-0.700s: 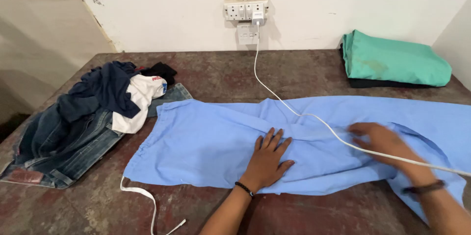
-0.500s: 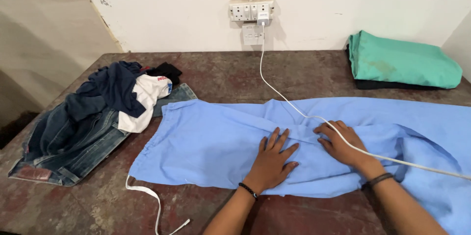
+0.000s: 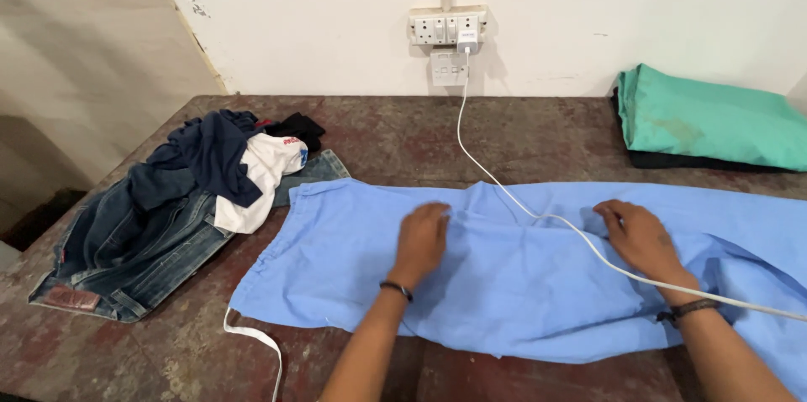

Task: The person folds a light blue garment on a countertop, smoothing and aligning edges before stacking it with other folded items. Then the person unfolds and refolds a white t-shirt with red trim, smoothing it flat on the surface.

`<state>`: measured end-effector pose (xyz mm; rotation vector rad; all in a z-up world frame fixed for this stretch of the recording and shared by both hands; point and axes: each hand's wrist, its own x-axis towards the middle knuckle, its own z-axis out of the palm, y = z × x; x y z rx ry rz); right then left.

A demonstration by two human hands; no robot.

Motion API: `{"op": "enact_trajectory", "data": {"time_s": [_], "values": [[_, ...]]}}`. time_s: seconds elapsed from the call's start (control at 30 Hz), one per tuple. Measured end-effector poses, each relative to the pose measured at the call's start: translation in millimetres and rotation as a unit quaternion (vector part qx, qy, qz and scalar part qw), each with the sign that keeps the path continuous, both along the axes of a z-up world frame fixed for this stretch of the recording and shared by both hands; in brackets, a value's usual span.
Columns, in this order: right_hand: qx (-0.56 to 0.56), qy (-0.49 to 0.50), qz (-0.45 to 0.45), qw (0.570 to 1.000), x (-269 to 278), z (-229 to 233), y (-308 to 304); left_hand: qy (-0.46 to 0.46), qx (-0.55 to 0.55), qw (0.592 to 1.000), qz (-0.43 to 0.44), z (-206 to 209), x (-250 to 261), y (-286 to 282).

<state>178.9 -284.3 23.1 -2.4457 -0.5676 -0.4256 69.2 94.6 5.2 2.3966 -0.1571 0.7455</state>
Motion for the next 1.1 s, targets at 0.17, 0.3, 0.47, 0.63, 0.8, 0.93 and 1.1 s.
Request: {"op": "enact_trajectory", "data": {"time_s": [0.17, 0.3, 0.47, 0.63, 0.8, 0.93, 1.1], "values": [[-0.169, 0.086, -0.096, 0.977, 42.9, -32.9, 2.7, 0.179, 0.116, 0.969, 0.126, -3.7, 29.5, 51.8], [-0.23, 0.07, -0.142, 0.96, 51.8, -50.6, -1.6, 0.222, 0.143, 0.946, 0.186, -17.8, 41.0, 85.5], [-0.194, 0.017, -0.128, 0.972, 39.9, -42.1, -10.4, 0.113, 0.135, 0.964, 0.201, -29.0, 47.4, 96.0], [-0.012, -0.026, 0.035, 0.999, 11.2, -10.1, 3.3, 0.046, 0.147, 0.966, 0.207, -28.2, 36.1, 78.9], [-0.01, 0.01, 0.115, 0.993, -11.6, 16.2, 20.3, 0.013, 0.132, 0.978, 0.163, -19.4, 34.1, 77.0], [-0.021, 0.122, 0.074, 0.99, -10.8, 23.0, 23.2, 0.093, 0.111, 0.989, 0.036, -1.5, 49.9, 64.2], [0.044, 0.143, 0.112, 0.982, 6.9, 12.9, 20.1, 0.167, 0.109, 0.979, -0.039, 17.5, 66.9, 25.7]]}}
